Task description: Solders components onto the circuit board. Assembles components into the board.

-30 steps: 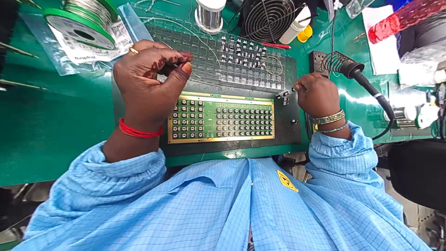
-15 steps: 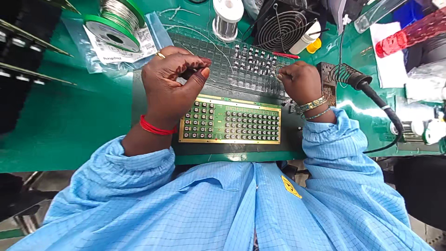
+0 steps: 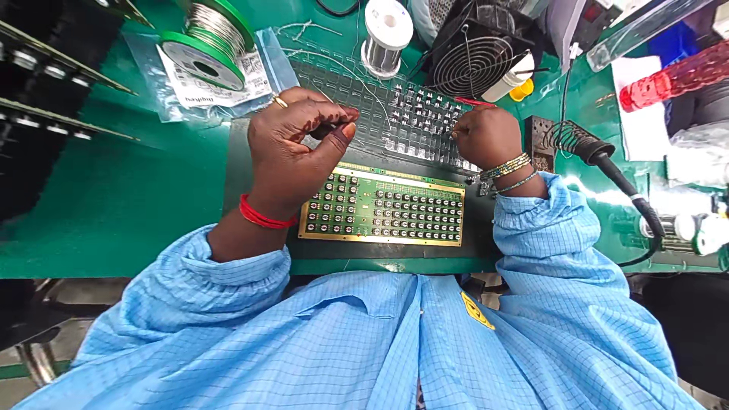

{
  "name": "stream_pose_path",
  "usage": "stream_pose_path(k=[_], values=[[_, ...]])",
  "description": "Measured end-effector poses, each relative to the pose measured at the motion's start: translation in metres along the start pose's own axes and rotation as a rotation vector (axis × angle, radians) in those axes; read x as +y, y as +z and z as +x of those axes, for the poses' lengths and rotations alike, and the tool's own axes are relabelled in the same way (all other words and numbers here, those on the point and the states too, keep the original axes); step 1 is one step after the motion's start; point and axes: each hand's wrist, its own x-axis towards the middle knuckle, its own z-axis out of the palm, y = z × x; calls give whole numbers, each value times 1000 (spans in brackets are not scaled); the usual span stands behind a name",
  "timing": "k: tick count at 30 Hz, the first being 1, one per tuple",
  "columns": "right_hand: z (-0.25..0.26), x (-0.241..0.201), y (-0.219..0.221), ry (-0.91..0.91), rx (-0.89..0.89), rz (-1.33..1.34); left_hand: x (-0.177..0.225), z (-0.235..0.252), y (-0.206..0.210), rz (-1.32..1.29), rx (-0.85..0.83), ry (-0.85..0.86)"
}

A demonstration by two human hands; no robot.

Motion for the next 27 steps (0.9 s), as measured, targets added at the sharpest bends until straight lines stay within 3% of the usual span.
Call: stream_pose_path(k=[7, 12, 16, 23, 27], values=[[9, 13, 0, 9, -117, 72, -4, 2, 2, -24, 24, 14], [3, 25, 5, -47, -24, 126, -5, 2, 2, -10, 15, 28], [-30, 35, -11, 24, 70, 189, -6, 2, 1, -10, 12, 29], [-88, 53, -8, 166, -88, 65, -3, 2, 2, -19, 9, 35], [-81, 53, -7, 109, 64, 153, -4, 2, 3, -26, 10, 26]])
